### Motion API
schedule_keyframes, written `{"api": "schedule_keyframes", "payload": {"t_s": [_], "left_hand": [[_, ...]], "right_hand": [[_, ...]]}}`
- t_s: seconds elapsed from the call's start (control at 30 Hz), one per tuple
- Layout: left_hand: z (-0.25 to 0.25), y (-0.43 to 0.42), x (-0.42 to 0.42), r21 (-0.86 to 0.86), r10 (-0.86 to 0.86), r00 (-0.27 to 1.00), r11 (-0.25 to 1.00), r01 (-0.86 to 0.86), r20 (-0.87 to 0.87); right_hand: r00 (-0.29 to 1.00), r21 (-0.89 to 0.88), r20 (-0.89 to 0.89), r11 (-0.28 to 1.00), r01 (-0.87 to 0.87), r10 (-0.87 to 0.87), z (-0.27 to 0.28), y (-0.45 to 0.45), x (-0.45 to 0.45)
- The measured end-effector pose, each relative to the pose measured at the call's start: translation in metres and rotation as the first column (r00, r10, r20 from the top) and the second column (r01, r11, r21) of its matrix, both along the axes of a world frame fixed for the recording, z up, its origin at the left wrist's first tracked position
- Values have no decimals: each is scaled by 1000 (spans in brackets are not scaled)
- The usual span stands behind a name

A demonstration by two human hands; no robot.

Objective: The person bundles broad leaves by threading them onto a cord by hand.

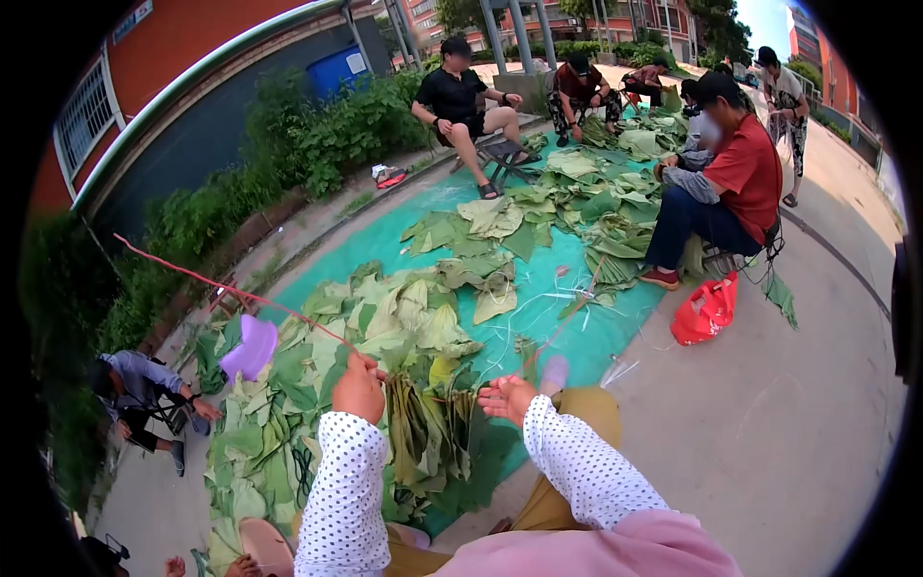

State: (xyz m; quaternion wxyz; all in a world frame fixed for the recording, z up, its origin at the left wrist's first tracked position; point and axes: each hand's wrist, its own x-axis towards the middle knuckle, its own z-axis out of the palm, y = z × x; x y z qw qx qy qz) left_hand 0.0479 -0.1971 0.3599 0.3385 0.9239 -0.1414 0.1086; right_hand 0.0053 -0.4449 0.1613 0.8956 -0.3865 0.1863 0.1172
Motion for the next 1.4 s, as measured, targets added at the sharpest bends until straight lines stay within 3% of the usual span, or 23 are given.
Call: {"api": "schedule_keyframes", "payload": {"t_s": [0.07,0.17,0.27,0.3,0.33,0.37,0.43,0.47,0.53,0.63,0.73,0.83,0.9,1.0,1.1,1.17,1.27,1.37,1.4], "left_hand": [[-12,4,-1,-23,-97,988,995,95,-118],[-10,2,2,32,-103,987,994,108,-127],[-35,5,-11,13,-99,978,995,103,-185],[-32,7,-25,-201,-187,979,965,168,-79],[-40,9,-23,-254,-159,987,956,150,-15],[-66,10,-51,-263,-109,984,962,69,-143],[-62,21,-17,-261,-209,952,954,149,-222],[-61,21,-14,-245,-200,939,961,131,-281],[-60,19,-26,-500,-172,944,866,8,-282],[-104,39,-18,-500,-142,925,864,-58,-353],[-133,46,-32,-637,-88,834,690,-344,-545],[-177,59,-50,-697,-124,791,567,-439,-599],[-203,62,-60,-729,-209,712,362,-581,-671],[-259,78,-71,-646,-263,602,130,-752,-754],[-277,79,-87,-559,-189,538,81,-825,-821],[-279,80,-88,-598,-227,569,81,-798,-790],[-259,76,-84,-660,-271,618,96,-745,-738],[-225,67,-81,-837,-224,807,96,-539,-546],[-223,67,-80,-836,-224,807,96,-540,-547]], "right_hand": [[997,-77,-55,995,-57,52,-10,4,-2],[998,-45,-55,999,-24,22,-20,1,-10],[987,-112,-108,985,-132,120,-13,-8,-17],[992,-121,-75,987,-110,101,-22,-11,-26],[984,-146,-143,982,-122,101,-29,-8,-42],[972,-166,-211,977,-136,100,-35,-5,-59],[995,-150,-48,984,-92,86,-29,-10,-30],[992,-121,-89,987,-102,92,-27,-12,-29],[990,-137,-125,987,-80,63,-36,-12,-35],[989,-219,-146,975,-35,3,-33,-19,-34],[988,-304,-157,951,-48,0,-26,-27,-30],[974,-374,-220,927,-30,-57,-32,-43,-28],[964,-381,-255,924,-35,-69,-39,-47,-20],[898,-364,-418,931,-29,-135,-74,-56,-14],[879,-398,-436,917,5,-194,-69,-50,-17],[894,-493,-385,870,11,-230,-50,-42,-17],[936,-453,-271,888,81,-224,-42,-57,-12],[928,-469,-252,873,133,-276,-26,-60,-10],[937,-470,-206,868,158,-283,-25,-61,-9]]}}
